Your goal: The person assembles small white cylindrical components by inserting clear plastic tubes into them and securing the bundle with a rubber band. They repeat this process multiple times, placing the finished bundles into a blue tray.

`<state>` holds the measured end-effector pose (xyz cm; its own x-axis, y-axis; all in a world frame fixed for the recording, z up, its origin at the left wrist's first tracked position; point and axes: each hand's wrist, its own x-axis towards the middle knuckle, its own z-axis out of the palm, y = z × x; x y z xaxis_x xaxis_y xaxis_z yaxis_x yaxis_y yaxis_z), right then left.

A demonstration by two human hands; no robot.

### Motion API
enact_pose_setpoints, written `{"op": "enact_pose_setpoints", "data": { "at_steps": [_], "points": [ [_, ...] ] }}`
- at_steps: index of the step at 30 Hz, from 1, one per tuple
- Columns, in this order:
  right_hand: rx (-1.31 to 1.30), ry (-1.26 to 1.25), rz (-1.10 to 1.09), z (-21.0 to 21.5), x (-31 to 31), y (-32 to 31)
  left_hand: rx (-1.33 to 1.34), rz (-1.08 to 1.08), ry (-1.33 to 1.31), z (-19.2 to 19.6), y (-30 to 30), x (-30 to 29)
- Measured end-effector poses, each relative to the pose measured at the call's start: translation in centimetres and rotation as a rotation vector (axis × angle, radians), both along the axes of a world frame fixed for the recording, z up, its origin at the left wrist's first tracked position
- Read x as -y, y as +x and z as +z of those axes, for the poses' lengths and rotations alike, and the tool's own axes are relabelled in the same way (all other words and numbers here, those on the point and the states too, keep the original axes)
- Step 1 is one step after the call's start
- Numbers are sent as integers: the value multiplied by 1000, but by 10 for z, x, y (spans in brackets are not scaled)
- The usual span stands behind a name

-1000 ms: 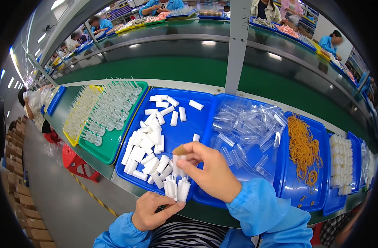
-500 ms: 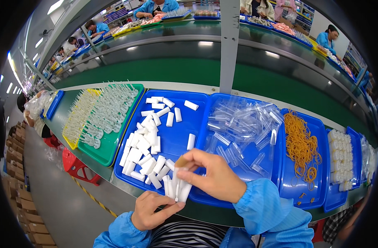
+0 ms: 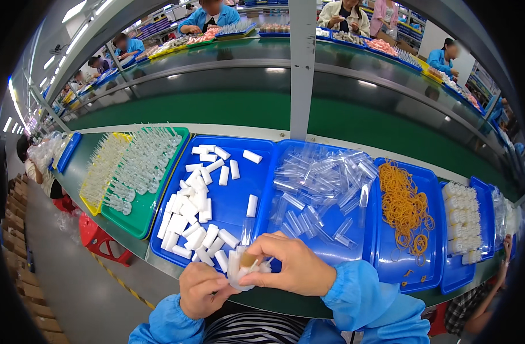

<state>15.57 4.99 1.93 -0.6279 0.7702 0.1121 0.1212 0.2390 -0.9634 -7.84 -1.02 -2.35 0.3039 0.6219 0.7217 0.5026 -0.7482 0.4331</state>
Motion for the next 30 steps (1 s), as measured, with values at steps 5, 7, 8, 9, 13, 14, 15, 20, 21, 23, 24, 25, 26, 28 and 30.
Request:
{"op": "enact_pose_setpoints", "data": {
  "at_steps": [5,7,8,9,13,14,15,20,21,23,24,25,26,28,30],
  "points": [
    [-78,-74,-123,-1,24,23,546,-419,-778,8,19,1],
    [-76,-25,-95,-1,32,29,762,-649,-1092,2,23,3],
    [-114,-91,-112,-3,39,32,830,-703,-1170,5,29,4],
    [-101,-65,-143,-5,46,36,816,-690,-1220,5,35,5],
    [-24,131,-268,-5,58,53,788,-627,-1272,2,54,6],
    [36,249,-297,-2,50,64,769,-602,-1217,-2,57,4],
    [96,365,-322,1,44,75,753,-573,-1162,-5,59,4],
    [771,620,-575,-15,29,107,803,-486,-1232,3,71,-1],
    [879,609,-534,-17,30,104,798,-474,-1221,4,75,-2],
    [874,533,-511,-20,32,102,789,-438,-1202,7,81,-4],
    [762,467,-530,-22,32,104,778,-423,-1168,9,83,-4],
    [650,400,-546,-22,32,103,766,-407,-1135,12,85,-4],
    [400,238,-617,-16,33,100,755,-399,-1106,13,87,-4],
    [-113,-105,-706,-3,34,86,757,-363,-1082,8,88,-1],
    [-322,-176,-670,2,40,73,772,-357,-1073,8,88,0]
  ]
}}
